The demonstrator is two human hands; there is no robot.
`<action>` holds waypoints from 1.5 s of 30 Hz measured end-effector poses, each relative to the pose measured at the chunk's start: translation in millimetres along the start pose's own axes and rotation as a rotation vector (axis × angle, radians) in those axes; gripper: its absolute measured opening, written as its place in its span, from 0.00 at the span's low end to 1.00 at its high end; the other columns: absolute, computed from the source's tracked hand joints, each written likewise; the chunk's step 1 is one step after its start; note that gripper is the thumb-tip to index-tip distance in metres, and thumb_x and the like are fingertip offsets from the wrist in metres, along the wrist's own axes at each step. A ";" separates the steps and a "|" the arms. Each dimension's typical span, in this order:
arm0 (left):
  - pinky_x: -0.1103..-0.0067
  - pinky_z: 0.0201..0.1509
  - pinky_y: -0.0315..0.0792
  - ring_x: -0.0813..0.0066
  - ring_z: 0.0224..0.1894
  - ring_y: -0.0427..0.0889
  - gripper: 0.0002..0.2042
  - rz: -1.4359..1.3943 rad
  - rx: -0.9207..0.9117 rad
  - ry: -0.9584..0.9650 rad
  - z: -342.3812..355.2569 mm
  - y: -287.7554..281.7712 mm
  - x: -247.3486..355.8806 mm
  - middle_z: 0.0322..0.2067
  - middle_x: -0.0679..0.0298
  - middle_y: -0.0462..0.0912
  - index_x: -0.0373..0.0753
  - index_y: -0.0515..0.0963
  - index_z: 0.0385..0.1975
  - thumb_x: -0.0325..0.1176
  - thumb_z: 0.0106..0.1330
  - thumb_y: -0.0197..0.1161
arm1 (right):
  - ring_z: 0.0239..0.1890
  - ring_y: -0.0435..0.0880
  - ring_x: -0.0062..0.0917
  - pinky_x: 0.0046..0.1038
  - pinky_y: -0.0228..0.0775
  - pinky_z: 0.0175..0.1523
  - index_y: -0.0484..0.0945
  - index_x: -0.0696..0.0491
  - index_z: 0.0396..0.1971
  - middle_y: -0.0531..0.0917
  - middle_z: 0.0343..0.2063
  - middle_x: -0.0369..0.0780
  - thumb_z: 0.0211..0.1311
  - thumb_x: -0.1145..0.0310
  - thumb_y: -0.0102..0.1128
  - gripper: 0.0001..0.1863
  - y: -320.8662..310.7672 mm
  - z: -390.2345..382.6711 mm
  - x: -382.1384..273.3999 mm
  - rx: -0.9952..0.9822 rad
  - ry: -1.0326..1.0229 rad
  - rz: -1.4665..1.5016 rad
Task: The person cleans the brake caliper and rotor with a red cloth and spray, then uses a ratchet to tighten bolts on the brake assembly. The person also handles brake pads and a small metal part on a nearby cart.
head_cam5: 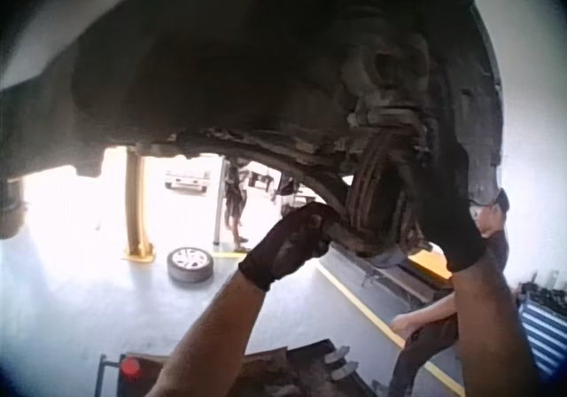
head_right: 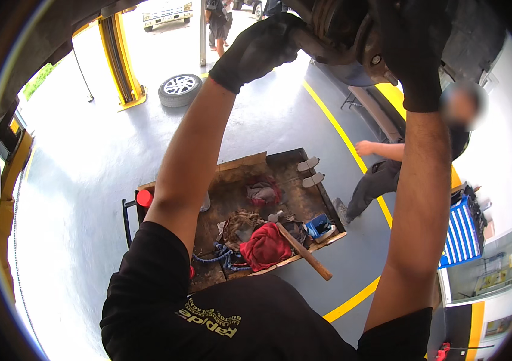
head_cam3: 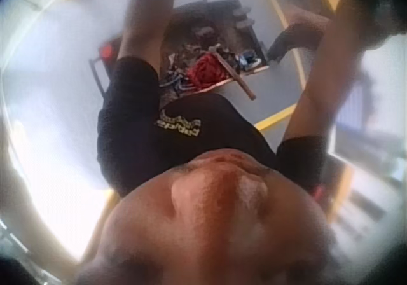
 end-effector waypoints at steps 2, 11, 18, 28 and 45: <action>0.73 0.54 0.81 0.71 0.44 0.85 0.16 0.063 -0.039 0.061 0.7 -2.0 5.6 0.47 0.60 0.84 0.36 0.73 0.61 0.36 0.78 0.57 | 0.67 0.69 0.51 0.46 0.59 0.73 0.74 0.53 0.67 0.72 0.66 0.56 0.71 0.71 0.61 0.25 -4.4 -0.8 -19.7 0.068 -0.188 -0.307; 0.79 0.49 0.78 0.75 0.44 0.82 0.18 -0.138 0.088 -0.013 -7.6 6.5 2.2 0.43 0.64 0.84 0.35 0.74 0.61 0.30 0.75 0.60 | 0.63 0.74 0.50 0.47 0.64 0.67 0.74 0.56 0.67 0.74 0.64 0.55 0.69 0.71 0.64 0.26 -25.6 22.7 -23.7 0.110 0.130 0.173; 0.79 0.43 0.79 0.76 0.38 0.84 0.13 0.333 0.142 0.094 -20.4 21.9 26.0 0.42 0.62 0.86 0.34 0.79 0.55 0.30 0.74 0.60 | 0.65 0.70 0.50 0.44 0.63 0.68 0.66 0.59 0.70 0.71 0.65 0.55 0.71 0.64 0.66 0.33 -14.3 16.0 -7.1 0.137 0.137 0.224; 0.76 0.49 0.80 0.72 0.39 0.85 0.14 0.568 0.101 0.270 -12.0 23.9 24.7 0.43 0.58 0.85 0.33 0.77 0.58 0.33 0.80 0.55 | 0.60 0.81 0.45 0.39 0.75 0.63 0.73 0.53 0.65 0.77 0.63 0.49 0.74 0.59 0.63 0.25 -16.7 28.5 4.7 0.147 -0.027 0.203; 0.74 0.56 0.73 0.71 0.50 0.79 0.18 0.072 0.082 0.242 -10.0 20.7 -0.5 0.53 0.59 0.82 0.33 0.74 0.61 0.36 0.78 0.55 | 0.69 0.68 0.47 0.42 0.61 0.71 0.64 0.59 0.72 0.71 0.66 0.54 0.70 0.66 0.67 0.35 -18.7 11.1 -10.3 0.201 0.249 0.149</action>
Point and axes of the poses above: each hand's wrist, its own z-axis towards the middle knuckle, its own y-axis out of the palm, x = y × z, the point moved 8 cm from there along z, towards the middle knuckle
